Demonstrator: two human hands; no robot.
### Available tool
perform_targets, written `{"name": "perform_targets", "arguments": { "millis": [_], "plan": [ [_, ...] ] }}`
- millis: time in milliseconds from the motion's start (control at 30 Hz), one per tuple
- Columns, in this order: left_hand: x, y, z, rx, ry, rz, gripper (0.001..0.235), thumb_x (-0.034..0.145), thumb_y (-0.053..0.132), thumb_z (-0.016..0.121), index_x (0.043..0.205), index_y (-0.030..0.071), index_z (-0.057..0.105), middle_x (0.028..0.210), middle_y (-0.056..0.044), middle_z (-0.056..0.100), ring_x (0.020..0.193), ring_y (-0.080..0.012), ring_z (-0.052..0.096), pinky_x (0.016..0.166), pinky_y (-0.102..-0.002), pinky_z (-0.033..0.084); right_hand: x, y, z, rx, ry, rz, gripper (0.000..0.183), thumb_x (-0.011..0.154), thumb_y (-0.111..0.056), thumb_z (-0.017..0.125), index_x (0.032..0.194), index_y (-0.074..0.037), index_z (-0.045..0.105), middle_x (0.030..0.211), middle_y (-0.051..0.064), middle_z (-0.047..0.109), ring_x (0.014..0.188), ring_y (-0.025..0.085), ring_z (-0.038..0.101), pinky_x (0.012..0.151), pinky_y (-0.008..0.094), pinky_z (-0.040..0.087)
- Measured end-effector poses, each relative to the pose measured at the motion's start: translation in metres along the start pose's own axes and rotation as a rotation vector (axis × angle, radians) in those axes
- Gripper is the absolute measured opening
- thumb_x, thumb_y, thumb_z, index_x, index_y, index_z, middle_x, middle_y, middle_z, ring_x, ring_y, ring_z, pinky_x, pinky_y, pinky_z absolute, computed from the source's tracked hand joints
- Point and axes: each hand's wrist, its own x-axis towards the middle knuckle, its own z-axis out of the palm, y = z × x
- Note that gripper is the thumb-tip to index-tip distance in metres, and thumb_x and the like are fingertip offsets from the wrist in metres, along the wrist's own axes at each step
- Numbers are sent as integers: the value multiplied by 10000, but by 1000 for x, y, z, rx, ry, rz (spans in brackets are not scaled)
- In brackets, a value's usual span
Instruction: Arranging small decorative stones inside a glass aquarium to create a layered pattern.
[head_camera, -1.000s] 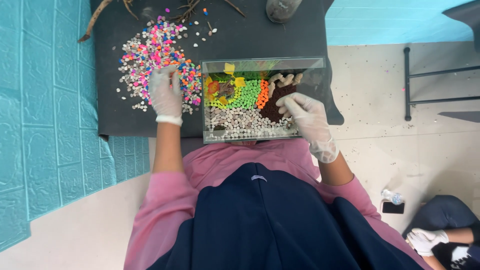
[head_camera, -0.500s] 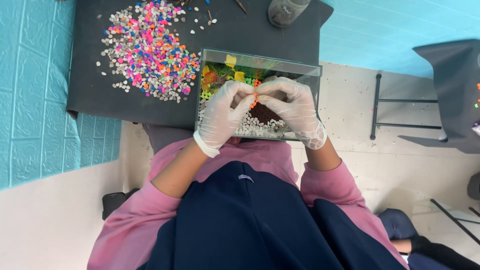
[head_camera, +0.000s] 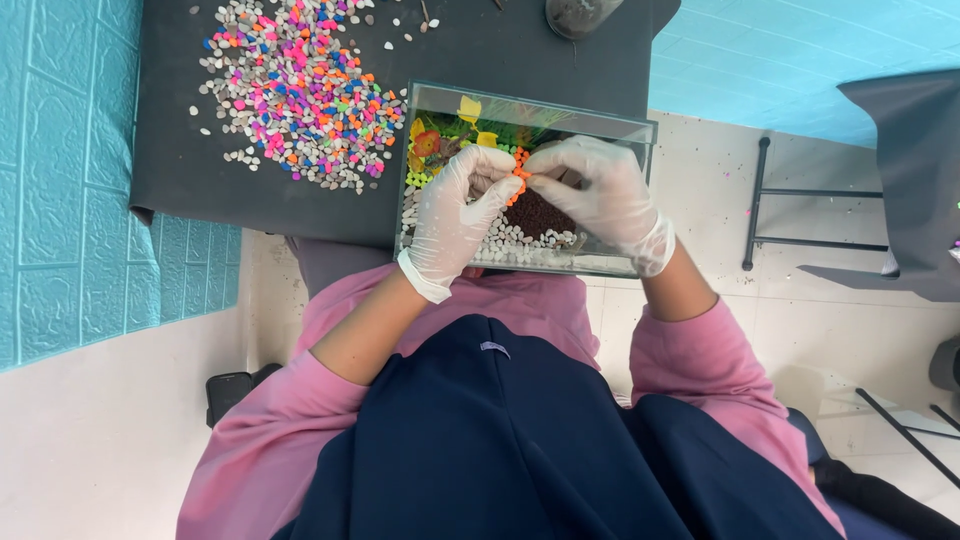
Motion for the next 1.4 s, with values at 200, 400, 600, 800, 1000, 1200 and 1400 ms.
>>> {"name": "perform_targets", "arguments": {
  "millis": [200,400,600,800,1000,1200,1400],
  "plan": [
    [-4,1,-2,80,22,57,172,988,169,768,1109,89,676,960,-94,762,830,-158,735,776,-292,572,23,79,25,-672,-693,155,120,881,-323,727,966,-258,782,891,-38,786,909,262,762,835,431,615],
    [-4,6,-2,106,14,81,157,993,131,752,1128,90,683,973,-106,757,852,-202,748,784,-328,585,26,250,121,-967,-923,323,324,796,-541,772,1110,-463,791,958,-72,797,1024,357,744,884,554,550],
    [-4,10,0,113,20,34,142,971,138,774,1089,111,697,956,-73,774,851,-162,755,799,-301,591,12,267,127,-918,-861,139,196,855,-520,730,1022,-419,758,941,-71,779,1042,328,725,933,518,529],
    [-4,14,0,104,12,47,124,979,116,761,1082,94,695,939,-92,761,868,-169,744,813,-304,586,-7,277,129,-867,-757,-52,136,927,-496,680,916,-366,719,920,-69,758,1063,292,703,992,475,505],
    [-4,12,1,118,15,48,136,973,125,770,1085,103,696,937,-85,759,878,-156,737,826,-303,583,-19,292,125,-811,-650,-259,251,999,-471,629,810,-314,679,899,-68,736,1084,257,681,1051,431,480],
    [-5,8,3,154,37,86,165,966,117,781,1108,100,699,965,-112,761,940,-199,741,854,-335,577,-29,334,144,-958,-431,-554,474,920,-633,654,558,-407,448,601,-215,495,817,188,657,919,368,514],
    [-4,8,5,154,49,92,149,963,107,782,1091,100,706,942,-94,761,915,-173,737,861,-329,573,-20,311,130,-965,-478,-427,390,874,-688,641,611,-447,484,637,-245,517,825,154,668,890,355,531]
  ]
}}
